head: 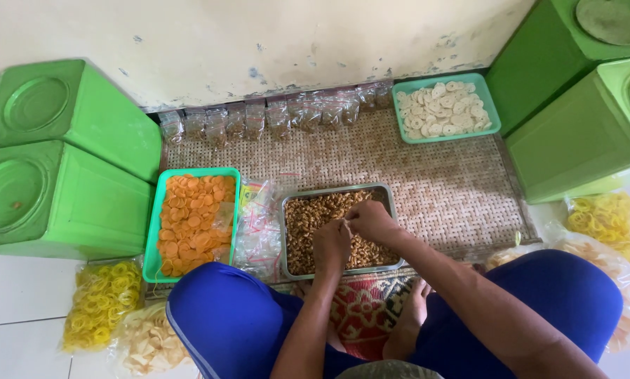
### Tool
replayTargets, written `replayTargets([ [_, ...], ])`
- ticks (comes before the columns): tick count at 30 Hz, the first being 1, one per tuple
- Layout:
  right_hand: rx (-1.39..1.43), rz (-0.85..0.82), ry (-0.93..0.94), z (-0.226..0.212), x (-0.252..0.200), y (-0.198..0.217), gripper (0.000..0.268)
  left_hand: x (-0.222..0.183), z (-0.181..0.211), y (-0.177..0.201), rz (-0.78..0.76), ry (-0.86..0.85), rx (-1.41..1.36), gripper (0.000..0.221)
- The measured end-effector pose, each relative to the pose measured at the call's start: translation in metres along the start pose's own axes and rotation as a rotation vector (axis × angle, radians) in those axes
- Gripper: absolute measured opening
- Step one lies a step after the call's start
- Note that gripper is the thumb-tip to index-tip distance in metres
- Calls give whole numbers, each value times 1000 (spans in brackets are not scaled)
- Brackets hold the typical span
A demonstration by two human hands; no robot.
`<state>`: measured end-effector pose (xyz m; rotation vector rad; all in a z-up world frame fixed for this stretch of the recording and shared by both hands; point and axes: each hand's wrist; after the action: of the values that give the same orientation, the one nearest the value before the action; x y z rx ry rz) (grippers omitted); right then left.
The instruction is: The person sits on a mat and packs brown snack pieces from a metal tray into small clear plastic bags. They place the filled bags in a row against the wall and repeat the process with multiple bags.
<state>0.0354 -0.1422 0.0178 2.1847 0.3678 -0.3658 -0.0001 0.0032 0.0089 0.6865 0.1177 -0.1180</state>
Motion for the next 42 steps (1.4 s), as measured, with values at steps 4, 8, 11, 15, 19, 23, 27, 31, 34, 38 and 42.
replayTargets([
  [4,60,42,-34,-4,0,1,19,-2,2,1,-10,36,-52,37],
  [8,42,35,-56,-2,2,1,18,-3,3,4,-33,11,-12,37],
  [11,64,29,-34,-9,-5,3,21,0,-2,-2,-25,19,-2,35],
  [15,25,35,-21,-10,-8,-7,19,-2,2,0,-25,10,0,35],
  [19,-45,141,68,-3,-1,-11,18,-4,10,5,-30,75,-27,34],
  [23,46,303,-28,21,29,-21,13,2,4,1,-3,112,2,32],
  [27,-29,287,-180,106,64,-83,20,-7,16,11,1,142,-27,31],
  [31,-156,39,-514,137,41,-127,51,-13,16,15,67,54,-29,29],
  [34,33,53,-590,122,16,-122,70,-1,-13,-8,97,28,-4,27],
  [38,69,7,-614,71,9,-107,79,4,-16,-13,131,13,19,26],
  [42,-3,15,-510,94,37,-138,55,5,-7,-8,115,31,-11,26],
])
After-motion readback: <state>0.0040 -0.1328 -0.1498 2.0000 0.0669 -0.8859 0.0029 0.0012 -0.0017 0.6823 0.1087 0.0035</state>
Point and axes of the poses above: each hand's wrist, its own x-axis towards the middle knuckle, its own y-axis out of the back of the hand, z = x × y
